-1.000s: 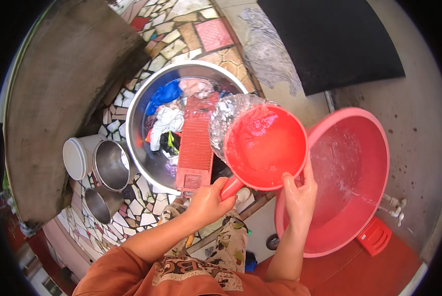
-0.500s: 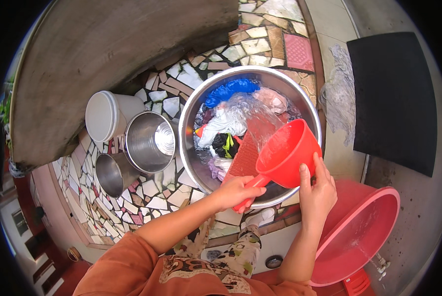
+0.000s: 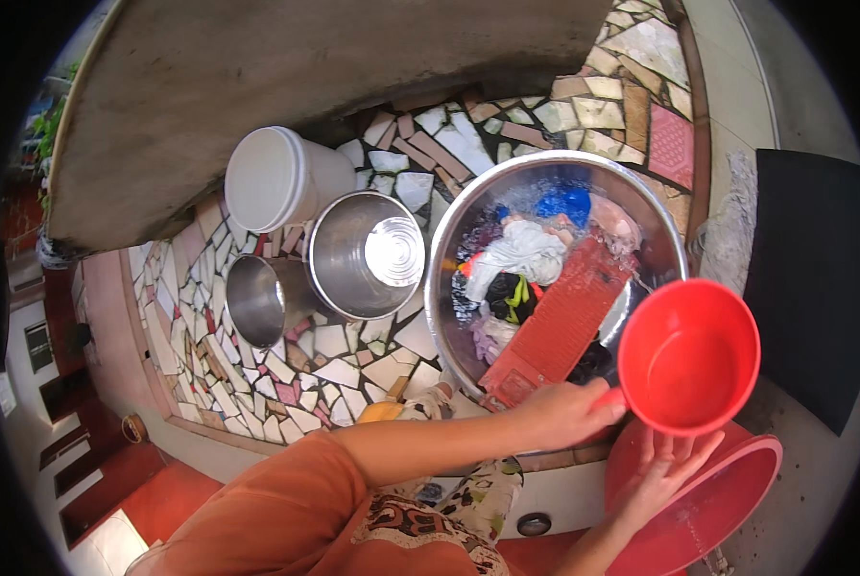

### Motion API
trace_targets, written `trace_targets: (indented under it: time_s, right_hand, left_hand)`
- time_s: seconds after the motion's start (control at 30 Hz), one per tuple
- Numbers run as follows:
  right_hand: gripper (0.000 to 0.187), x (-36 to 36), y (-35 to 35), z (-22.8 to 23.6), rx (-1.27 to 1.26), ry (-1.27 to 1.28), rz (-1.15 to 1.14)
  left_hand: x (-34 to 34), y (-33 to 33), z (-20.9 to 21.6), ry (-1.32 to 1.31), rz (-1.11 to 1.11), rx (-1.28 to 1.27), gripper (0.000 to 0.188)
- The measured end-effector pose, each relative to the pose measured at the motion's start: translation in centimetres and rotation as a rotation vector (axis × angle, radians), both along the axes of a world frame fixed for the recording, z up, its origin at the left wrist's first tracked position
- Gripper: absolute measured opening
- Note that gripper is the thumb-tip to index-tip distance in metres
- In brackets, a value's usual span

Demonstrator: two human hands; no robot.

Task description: The person scrubs clothes on a washboard in a basin, empties the water, places clothes into the basin, pours clean water over them using a bailer, and washes the clothes by hand.

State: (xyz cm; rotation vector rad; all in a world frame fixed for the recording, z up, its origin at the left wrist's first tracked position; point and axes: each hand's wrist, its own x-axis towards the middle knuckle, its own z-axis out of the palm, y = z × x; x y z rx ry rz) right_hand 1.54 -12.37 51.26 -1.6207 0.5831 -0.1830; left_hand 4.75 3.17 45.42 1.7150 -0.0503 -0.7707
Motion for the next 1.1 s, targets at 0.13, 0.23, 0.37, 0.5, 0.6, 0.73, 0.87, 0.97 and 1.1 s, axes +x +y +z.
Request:
trace_targets:
  time_s: [0.13,0.23,0.37,0.5,0.6,0.73,0.87,0.97,1.1]
  right_hand:
    - [0.070,-4.0,-6.4,-0.3,0.524,0.234,-0.367]
    - [0.044,-11.7,-18.6,-5.5,0.713,0.377,-0.419]
    - [0.050,-15.0,-18.8,-0.5,-0.410,0.198,-0.323]
    - [0.061,-22.8,-36.3,-6.3,0.438,0.167,-0.622]
    - [0.067,-26.1,-42.0,-10.8,1.256,-0.237,-0.961]
    - [0.054,-21.3,-34.0,-10.7,0.671,-0.278,-0.529]
    - [0.050,-13.3,-21.9,-8.0,0.214,-0.214,-0.489]
    - [0.043,-9.4,-17.0,-11.7,0.213,0.089,-0.273]
    - [0.039,-10.0,-17.4,-23.3,0.262,0.507,0.192]
  left_hand:
    - [-3.9,-5.2,0.8,-0.275,-0.212,0.151,0.045]
    - [-5.6,-8.3,2.5,-0.274,-0.370,0.097,0.053]
    - [-5.8,-9.7,2.6,-0.279,-0.354,-0.053,0.056]
    - [-5.9,-8.6,-1.8,-0.064,-0.249,0.172,0.040]
    - [-6.9,-7.4,-6.0,-0.029,-0.312,0.341,0.039]
    - [-10.0,-4.4,-13.2,-0.119,-0.361,0.478,0.039]
    - [-9.5,-2.2,-14.2,0.061,-0.264,0.609,0.038]
    - [-10.9,1.0,-20.0,0.066,-0.195,0.688,0.041]
    - [-11.5,1.7,-26.2,0.047,-0.199,0.760,0.049]
